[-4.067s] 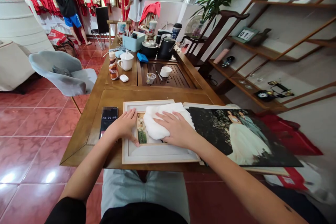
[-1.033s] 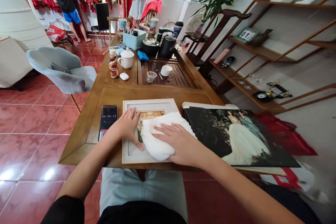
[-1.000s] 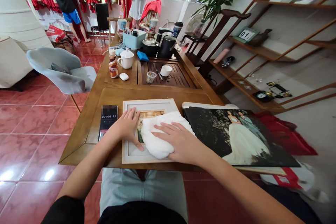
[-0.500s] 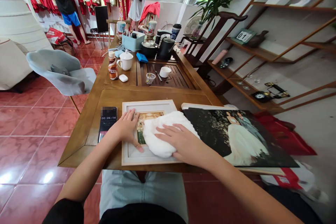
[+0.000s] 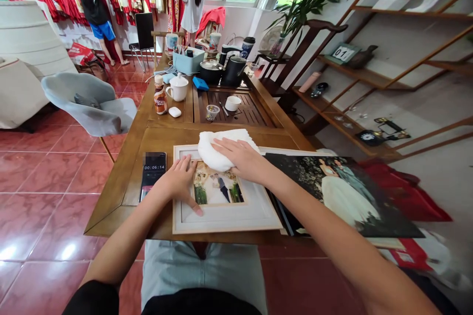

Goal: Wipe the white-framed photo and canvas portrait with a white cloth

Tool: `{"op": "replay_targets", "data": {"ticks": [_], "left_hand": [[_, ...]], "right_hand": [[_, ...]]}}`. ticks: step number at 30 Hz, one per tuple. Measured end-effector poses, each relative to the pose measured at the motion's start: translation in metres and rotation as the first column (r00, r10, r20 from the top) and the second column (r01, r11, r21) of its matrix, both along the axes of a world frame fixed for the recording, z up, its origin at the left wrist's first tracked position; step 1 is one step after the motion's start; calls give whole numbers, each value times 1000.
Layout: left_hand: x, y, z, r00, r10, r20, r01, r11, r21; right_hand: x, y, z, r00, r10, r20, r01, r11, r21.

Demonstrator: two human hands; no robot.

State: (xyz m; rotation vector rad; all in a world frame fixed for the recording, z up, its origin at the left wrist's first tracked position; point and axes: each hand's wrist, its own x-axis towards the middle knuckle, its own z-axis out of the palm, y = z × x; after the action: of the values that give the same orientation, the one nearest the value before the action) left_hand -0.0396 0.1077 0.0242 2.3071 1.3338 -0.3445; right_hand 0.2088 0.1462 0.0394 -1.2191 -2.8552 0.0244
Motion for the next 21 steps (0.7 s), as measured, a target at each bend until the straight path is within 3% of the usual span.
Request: {"op": "replay_targets", "data": {"ticks": [4, 9, 14, 18, 21], "left_hand": [[-1, 0, -2, 1000, -3, 3, 3, 1000, -2], [-2, 1, -7, 1000, 5, 18, -5, 1000, 17], [-1, 0, -4, 1000, 17, 9, -18, 1000, 14], [0, 0, -4, 1000, 30, -6, -30, 1000, -1], [-1, 1, -7, 1000, -1, 11, 0, 1000, 20]], "right_hand": [[-14, 8, -12, 995, 11, 103, -8, 999, -32], [-14, -7, -18, 989, 23, 143, -13, 998, -69], [-9, -32, -6, 981, 70, 183, -42, 988, -151], [-6, -63, 7, 977, 141, 159, -89, 951, -297], [-1, -91, 12, 972, 197, 124, -146, 930, -337]]}}
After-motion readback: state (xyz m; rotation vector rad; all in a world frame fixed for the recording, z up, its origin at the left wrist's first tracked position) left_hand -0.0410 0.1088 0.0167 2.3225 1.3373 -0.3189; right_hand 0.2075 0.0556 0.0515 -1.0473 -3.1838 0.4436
